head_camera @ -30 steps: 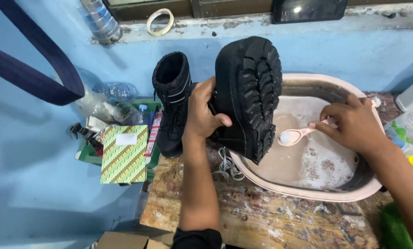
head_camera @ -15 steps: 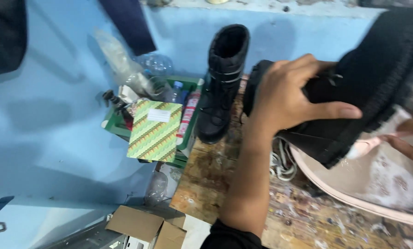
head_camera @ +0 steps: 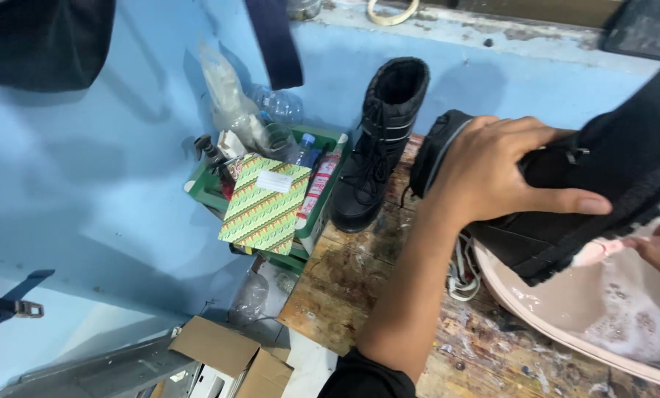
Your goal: Cleaning the sole and upper of a black boot using a small brush and soapy water in a basin.
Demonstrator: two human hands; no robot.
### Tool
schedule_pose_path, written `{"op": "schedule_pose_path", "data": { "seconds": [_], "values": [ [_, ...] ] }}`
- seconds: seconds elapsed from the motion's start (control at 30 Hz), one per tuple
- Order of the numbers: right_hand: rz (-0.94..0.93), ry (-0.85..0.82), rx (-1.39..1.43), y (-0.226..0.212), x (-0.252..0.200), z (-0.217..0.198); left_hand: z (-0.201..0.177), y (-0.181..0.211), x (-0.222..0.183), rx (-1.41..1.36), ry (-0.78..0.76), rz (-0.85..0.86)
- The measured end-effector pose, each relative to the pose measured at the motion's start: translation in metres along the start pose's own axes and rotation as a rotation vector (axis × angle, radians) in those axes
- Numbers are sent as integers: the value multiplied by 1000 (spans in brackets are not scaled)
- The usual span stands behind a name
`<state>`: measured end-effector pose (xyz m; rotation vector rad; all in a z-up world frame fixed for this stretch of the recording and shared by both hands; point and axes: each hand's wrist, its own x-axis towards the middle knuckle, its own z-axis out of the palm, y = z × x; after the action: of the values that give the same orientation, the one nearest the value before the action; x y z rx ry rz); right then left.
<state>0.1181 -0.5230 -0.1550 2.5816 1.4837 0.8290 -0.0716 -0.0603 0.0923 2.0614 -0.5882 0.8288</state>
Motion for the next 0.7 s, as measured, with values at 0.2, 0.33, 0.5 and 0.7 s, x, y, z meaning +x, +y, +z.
{"op": "schedule_pose_path", "data": {
  "seconds": [0.2, 0.33, 0.5, 0.7],
  "values": [
    [470, 22, 303, -72, 81, -87, -1, 10, 4, 48, -33, 12],
    [626, 60, 238, -80, 85, -111, 0, 5, 7, 10, 0, 52],
    [517, -185, -216, -73, 88, -113, 12, -11, 6, 73, -17, 43],
    [430, -250, -157, -73, 96, -119, 17, -29, 2, 79, -37, 80]
  ]
}}
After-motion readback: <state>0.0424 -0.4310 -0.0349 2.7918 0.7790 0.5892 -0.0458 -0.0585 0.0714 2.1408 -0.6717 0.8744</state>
